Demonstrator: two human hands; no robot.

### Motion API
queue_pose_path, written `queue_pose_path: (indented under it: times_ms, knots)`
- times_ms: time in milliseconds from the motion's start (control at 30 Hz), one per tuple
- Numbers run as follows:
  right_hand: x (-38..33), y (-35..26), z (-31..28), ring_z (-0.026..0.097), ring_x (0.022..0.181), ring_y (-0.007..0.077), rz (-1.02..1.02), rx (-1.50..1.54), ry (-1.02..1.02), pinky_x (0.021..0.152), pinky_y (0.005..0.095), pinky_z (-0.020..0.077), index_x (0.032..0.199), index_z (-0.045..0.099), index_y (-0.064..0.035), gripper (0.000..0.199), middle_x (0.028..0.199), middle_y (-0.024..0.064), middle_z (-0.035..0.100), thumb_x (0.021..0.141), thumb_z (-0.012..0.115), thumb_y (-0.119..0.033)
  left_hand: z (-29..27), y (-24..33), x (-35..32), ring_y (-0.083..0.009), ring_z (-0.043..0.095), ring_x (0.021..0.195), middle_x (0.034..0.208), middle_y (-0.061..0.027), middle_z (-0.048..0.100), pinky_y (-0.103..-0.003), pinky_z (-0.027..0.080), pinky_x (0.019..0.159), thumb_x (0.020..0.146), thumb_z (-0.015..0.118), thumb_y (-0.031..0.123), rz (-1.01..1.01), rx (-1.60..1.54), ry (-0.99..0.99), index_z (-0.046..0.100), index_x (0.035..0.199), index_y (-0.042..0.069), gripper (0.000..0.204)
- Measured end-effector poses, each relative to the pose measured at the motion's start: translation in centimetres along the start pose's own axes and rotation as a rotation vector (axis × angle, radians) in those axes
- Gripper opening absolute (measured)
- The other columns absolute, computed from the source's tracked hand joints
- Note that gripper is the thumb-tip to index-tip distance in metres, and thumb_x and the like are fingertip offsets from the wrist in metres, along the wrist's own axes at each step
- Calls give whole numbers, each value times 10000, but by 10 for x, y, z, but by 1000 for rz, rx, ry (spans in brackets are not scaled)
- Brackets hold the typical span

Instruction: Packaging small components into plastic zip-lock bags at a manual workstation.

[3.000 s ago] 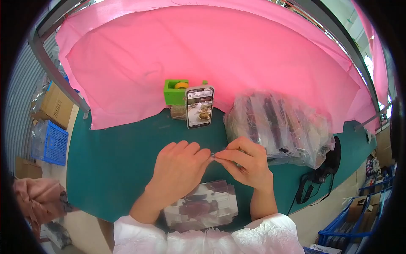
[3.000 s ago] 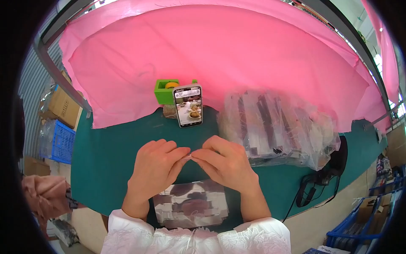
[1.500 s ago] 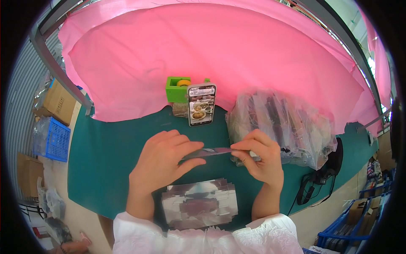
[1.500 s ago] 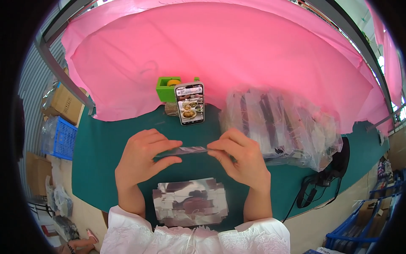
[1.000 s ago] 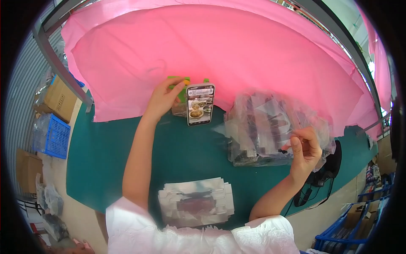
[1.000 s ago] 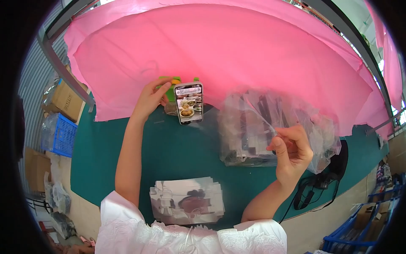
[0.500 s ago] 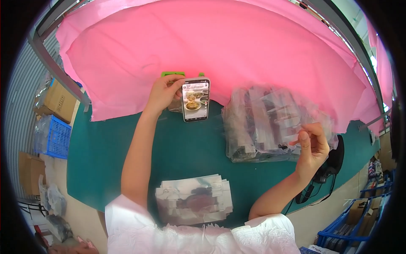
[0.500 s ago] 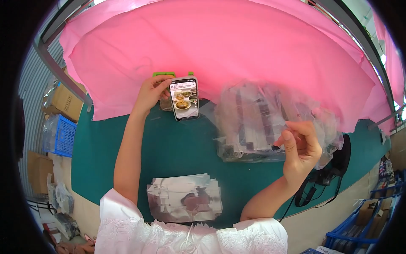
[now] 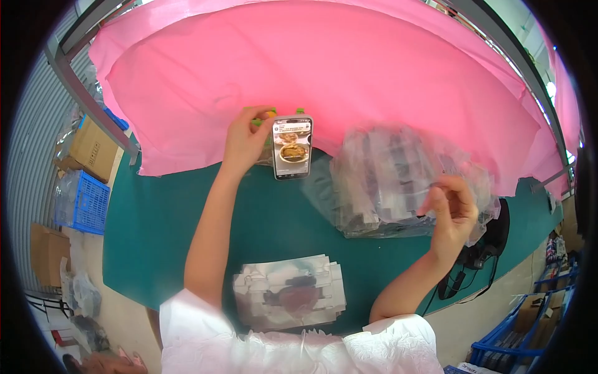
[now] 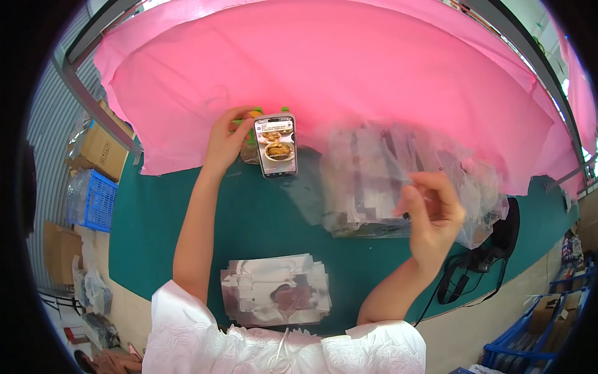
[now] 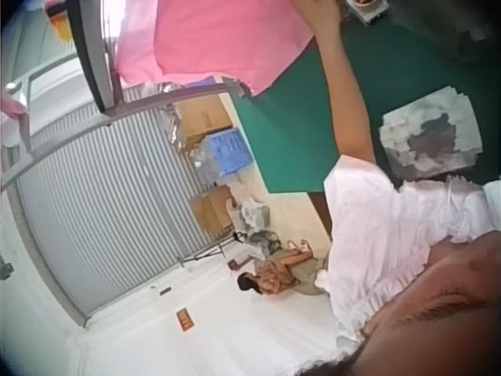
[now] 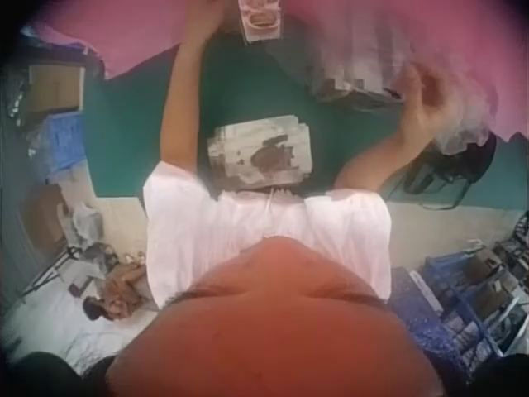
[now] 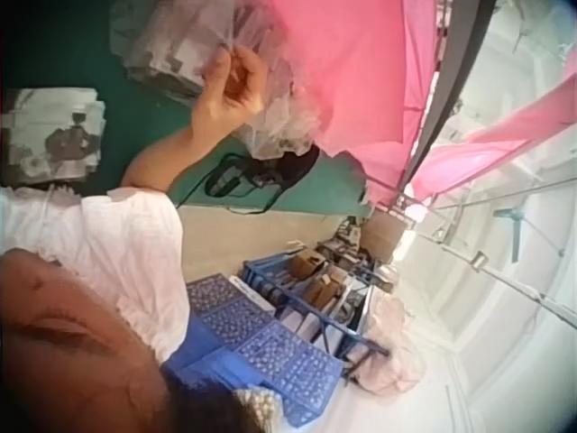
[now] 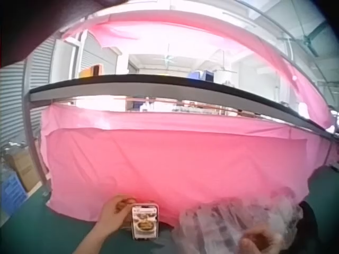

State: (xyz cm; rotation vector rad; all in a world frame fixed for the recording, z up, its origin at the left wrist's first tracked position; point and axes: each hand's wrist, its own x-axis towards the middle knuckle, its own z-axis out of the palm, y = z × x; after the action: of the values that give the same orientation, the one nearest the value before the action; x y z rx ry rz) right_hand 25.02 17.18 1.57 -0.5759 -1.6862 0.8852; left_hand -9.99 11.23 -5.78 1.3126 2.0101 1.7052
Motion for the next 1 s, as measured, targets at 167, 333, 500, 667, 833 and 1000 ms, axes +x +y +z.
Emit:
queue_pose_path:
  times_ms: [167, 333, 500, 667, 833, 1000]
  knots:
    - [-15, -4, 75, 602, 673, 110, 230, 283, -163, 573, 262, 546, 1085, 594, 16, 154, 808, 32, 588, 935, 605, -19, -41, 78, -68, -222, 575, 1028, 1078, -95, 625, -333, 428, 913, 944, 572, 157, 272, 48, 130, 632, 1205, 33, 296]
    - [-35, 11, 123, 647, 820, 148, 233, 396, -268, 664, 311, 617, 1111, 566, 22, 154, 893, 61, 590, 970, 576, -38, -68, 114, -107, -288, 525, 1142, 1130, -111, 605, -438, 321, 1049, 936, 596, 211, 417, 960, 203, 566, 1300, 63, 394]
    - [-34, 25, 123, 662, 896, 171, 305, 451, -406, 710, 336, 623, 1115, 563, 11, 154, 973, 75, 591, 970, 583, -38, -85, 107, -116, -282, 555, 1058, 1031, -118, 615, -435, 326, 1022, 906, 601, 115, 297, 977, -52, 573, 1273, 61, 372]
    - [-35, 42, 112, 663, 919, 178, 353, 317, -554, 766, 315, 592, 1135, 566, 8, 186, 1006, 86, 605, 960, 601, -47, -69, 87, -107, -284, 566, 909, 917, -90, 609, -410, 395, 873, 850, 599, 24, 342, 533, -108, 628, 1114, 65, 269]
    - [-31, 13, 104, 650, 971, 199, -60, -413, -828, 757, 322, 558, 1217, 551, -8, 382, 1043, 94, 624, 874, 706, -71, -68, 92, -109, -264, 552, 878, 863, -78, 586, -384, 405, 849, 812, 588, -14, 367, 525, -329, 653, 1044, 89, 261]
    - [-29, 23, 106, 644, 913, 182, -81, 74, -751, 732, 301, 520, 1047, 659, -13, 277, 935, 64, 653, 789, 761, -14, -52, 86, -116, -242, 550, 877, 860, -61, 575, -388, 379, 874, 822, 610, 12, 451, 488, -516, 664, 1065, 87, 260]
